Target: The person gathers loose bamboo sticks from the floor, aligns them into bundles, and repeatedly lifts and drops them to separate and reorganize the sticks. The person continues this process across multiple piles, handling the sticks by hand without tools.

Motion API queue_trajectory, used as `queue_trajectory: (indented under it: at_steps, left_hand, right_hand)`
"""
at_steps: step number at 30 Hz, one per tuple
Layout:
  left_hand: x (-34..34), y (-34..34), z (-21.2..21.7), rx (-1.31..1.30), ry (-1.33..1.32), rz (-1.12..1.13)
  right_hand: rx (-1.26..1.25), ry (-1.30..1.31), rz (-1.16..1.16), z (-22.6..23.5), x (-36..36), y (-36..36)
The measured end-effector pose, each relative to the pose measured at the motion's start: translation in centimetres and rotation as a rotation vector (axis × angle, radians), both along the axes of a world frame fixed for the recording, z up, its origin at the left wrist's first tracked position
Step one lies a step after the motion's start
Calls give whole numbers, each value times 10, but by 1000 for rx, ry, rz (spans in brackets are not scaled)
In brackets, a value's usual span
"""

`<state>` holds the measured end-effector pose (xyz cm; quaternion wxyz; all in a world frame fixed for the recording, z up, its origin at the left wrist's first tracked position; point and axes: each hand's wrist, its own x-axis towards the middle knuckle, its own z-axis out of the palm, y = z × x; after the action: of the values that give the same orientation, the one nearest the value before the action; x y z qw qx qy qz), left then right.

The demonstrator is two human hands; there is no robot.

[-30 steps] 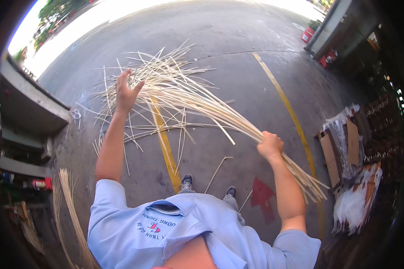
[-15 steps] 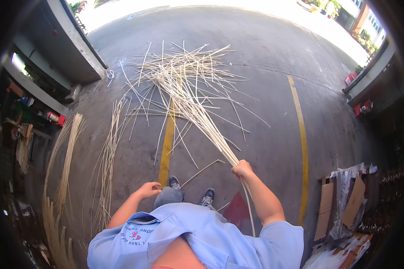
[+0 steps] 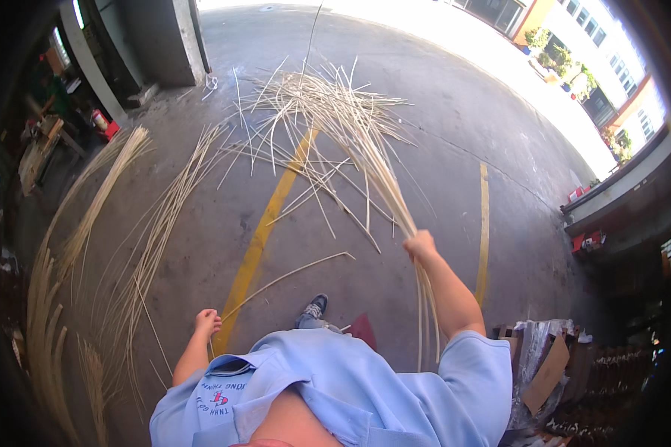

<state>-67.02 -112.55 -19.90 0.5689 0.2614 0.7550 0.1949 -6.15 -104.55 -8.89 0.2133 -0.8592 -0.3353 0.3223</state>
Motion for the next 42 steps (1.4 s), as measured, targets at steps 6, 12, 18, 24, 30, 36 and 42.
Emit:
queue_trajectory:
  at_steps: [6,12,18,24,30,36,42]
  left_hand:
    - [-48,-116,-22,-151,54,-90]
    - [-63,-216,-38,-398,10,-194]
    - [-60,-265,-35,-312,65,-90]
    - [-15,-278,-20,-192,118,-180]
    - [104,-292,-10,9,68,-213]
    - [213,-343,-3,-22,21,-821]
    - [239,-353,-3,85,-38,-816]
  right_hand:
    - [297,254,9,59,-54,-60]
    - [231,-51,-9,104,-44,-168]
    - [43,-440,-49,119,-18,-282]
    - [-42,-730,17,141,36,-363]
    - [47,-1089,41,201,131,-437]
    - [89,-1398,132,311,196,-498]
    - [240,-1539,306,483,224,-571]
